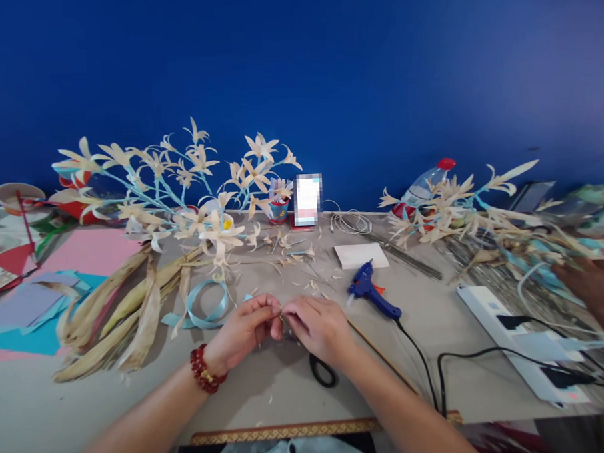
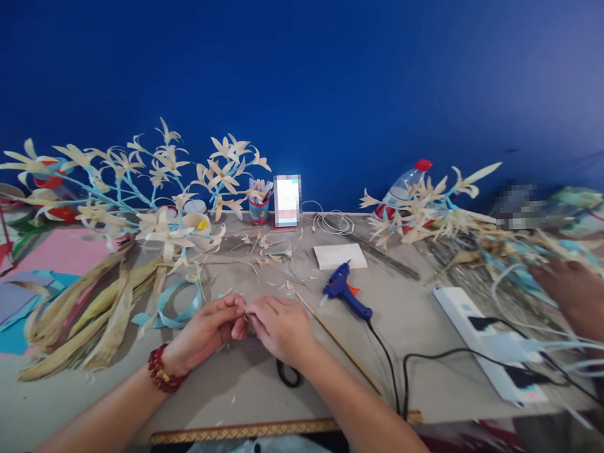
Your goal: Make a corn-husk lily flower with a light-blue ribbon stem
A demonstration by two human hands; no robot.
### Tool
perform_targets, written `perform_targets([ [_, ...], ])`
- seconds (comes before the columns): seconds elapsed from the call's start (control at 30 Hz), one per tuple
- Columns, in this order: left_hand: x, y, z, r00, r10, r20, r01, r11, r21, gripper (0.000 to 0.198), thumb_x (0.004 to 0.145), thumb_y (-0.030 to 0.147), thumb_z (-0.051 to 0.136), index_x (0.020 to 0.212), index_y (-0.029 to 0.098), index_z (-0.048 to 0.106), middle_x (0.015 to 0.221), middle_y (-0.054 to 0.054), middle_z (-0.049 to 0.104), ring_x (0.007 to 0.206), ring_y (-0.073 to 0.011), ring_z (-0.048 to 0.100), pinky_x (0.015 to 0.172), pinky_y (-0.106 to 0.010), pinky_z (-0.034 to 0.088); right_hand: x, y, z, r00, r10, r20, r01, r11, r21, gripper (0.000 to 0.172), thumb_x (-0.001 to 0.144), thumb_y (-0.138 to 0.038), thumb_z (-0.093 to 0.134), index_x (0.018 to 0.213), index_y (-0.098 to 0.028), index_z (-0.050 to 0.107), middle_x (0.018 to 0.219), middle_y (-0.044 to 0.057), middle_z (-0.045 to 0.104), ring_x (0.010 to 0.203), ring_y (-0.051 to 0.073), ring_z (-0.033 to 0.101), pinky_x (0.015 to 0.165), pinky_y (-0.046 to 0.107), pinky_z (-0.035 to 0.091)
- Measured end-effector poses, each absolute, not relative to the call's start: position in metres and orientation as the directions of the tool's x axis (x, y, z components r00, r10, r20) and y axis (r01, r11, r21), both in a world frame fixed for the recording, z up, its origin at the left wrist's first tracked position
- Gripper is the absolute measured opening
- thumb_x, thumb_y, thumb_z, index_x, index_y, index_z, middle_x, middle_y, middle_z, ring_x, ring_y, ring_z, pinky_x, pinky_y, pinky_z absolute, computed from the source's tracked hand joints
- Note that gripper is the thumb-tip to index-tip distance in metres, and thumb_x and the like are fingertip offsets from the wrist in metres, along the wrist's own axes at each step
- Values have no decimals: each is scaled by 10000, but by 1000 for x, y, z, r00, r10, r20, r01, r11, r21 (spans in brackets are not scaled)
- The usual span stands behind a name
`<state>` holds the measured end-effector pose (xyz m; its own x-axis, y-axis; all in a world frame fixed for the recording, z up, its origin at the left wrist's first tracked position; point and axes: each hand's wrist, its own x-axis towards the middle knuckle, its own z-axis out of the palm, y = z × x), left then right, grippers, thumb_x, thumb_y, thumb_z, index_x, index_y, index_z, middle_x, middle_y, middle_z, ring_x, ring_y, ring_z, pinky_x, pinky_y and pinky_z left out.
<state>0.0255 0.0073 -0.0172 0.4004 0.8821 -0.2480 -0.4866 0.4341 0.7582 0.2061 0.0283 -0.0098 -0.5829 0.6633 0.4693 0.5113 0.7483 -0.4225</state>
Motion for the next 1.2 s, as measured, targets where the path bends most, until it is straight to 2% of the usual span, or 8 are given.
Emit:
perform_targets([
  [0.17,25,8,-18,395,884,-250,-457,425,781,63,877,213,587,859,159,615,541,9,601,554,-123,533,634,-253,409,213,34,-4,-561,756,338,442,618,-650,69,911,-230,542,902,-221,609,776,6,675,678,155,615,641,260,461],
  [0.3,26,8,-15,392,890,-232,-454,406,793,73,891,215,569,850,166,604,526,23,565,545,-116,514,628,-250,403,217,36,-4,-460,823,334,379,522,-764,73,919,-246,531,928,-217,598,817,20,667,740,161,629,663,261,486],
  [0.5,27,6,-15,394,900,-185,-430,358,828,117,892,210,568,986,172,625,470,65,465,478,-99,413,593,-252,385,213,35,-7,-429,833,350,319,502,-804,81,924,-243,514,929,-208,587,857,39,656,746,164,627,685,271,513],
  [0.77,27,7,-22,331,936,-121,-398,255,881,185,887,271,593,981,134,673,490,64,434,497,-94,407,586,-248,371,215,39,-14,-236,893,383,241,436,-867,47,924,-250,528,924,-208,546,832,16,597,627,126,606,593,245,491],
  [0.9,27,6,-22,317,942,-107,-391,233,890,166,894,280,590,969,147,655,521,57,463,517,-93,418,595,-248,373,212,39,-11,-188,945,267,8,274,-962,94,892,-306,594,911,-219,563,818,-5,574,589,111,590,550,236,504],
  [1.0,27,5,-24,312,944,-110,-365,226,903,167,902,291,580,973,153,643,527,57,477,520,-92,427,593,-245,370,206,38,-11,-281,951,131,-214,71,-974,238,810,-358,695,981,-229,591,817,-3,582,623,128,586,526,245,531],
  [1.1,27,6,-25,312,943,-118,-328,224,918,173,911,301,565,952,151,641,525,54,488,521,-92,433,595,-246,367,202,37,-14,-381,922,72,-226,-17,-974,227,750,-350,755,882,-205,639,739,-14,594,580,114,574,517,228,516],
  [1.2,28,6,-25,320,938,-130,-294,229,928,171,910,299,565,956,152,641,527,53,500,517,-90,433,587,-245,362,203,37,-18,-351,933,84,-196,15,-980,165,763,-326,746,785,-193,652,722,-13,613,570,100,565,529,213,502],
])
